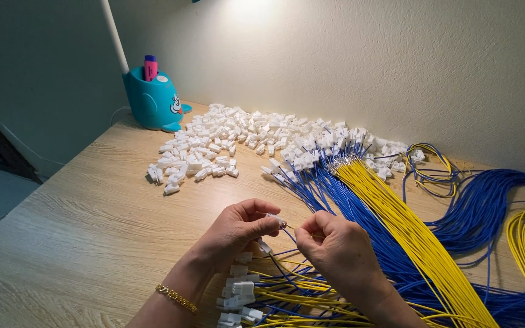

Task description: The person repeatedly picks up white RJ45 connectors and blue or yellow Ethernet cables, then inserts the cable ends into the connectors. The completed assemblies are placed on the table among other finished cables.

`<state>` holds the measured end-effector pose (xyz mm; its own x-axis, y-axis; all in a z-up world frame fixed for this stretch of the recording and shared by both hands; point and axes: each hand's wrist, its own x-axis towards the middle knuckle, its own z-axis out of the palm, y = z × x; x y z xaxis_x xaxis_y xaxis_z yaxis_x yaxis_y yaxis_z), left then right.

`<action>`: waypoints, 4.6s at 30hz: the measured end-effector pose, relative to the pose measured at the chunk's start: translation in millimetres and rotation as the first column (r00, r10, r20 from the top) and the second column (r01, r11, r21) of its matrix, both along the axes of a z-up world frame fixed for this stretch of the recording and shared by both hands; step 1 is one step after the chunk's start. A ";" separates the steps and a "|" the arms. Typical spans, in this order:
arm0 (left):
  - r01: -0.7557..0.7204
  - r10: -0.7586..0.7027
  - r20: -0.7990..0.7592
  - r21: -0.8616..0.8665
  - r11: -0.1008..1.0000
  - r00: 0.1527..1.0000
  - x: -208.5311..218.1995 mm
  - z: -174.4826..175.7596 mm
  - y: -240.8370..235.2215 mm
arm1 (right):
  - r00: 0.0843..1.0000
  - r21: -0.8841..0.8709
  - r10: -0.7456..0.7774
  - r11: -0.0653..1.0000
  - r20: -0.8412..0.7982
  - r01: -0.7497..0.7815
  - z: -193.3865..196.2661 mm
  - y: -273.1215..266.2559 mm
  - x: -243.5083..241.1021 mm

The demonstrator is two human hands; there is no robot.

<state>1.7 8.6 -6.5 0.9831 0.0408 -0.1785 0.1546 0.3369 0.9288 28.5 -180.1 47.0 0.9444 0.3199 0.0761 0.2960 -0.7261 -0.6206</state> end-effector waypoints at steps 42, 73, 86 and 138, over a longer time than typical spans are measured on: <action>0.065 -0.054 0.186 -0.052 0.997 0.981 3.7 -8.1 -1.8 | 0.989 0.195 0.074 0.980 -0.131 -0.047 9.1 0.7 -2.0; 0.066 -0.113 0.094 0.405 0.912 0.989 -7.5 15.8 0.9 | 0.993 0.228 0.056 0.973 -0.101 -0.032 -19.5 -11.9 65.0; 0.411 -0.443 -0.180 0.758 0.507 0.878 -22.7 52.9 -0.9 | 0.979 -0.577 0.056 0.814 0.196 0.069 -44.4 47.2 112.0; -0.306 0.316 0.005 -0.227 0.924 0.949 14.0 14.0 -2.3 | 0.977 -0.515 -0.184 0.831 0.104 0.211 -8.8 -42.0 134.3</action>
<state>15.8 6.3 7.6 0.9339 0.3099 -0.1785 -0.0270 0.5588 0.8289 162.8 -222.2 38.1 0.9913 0.1318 -0.0019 0.1305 -0.9837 -0.1237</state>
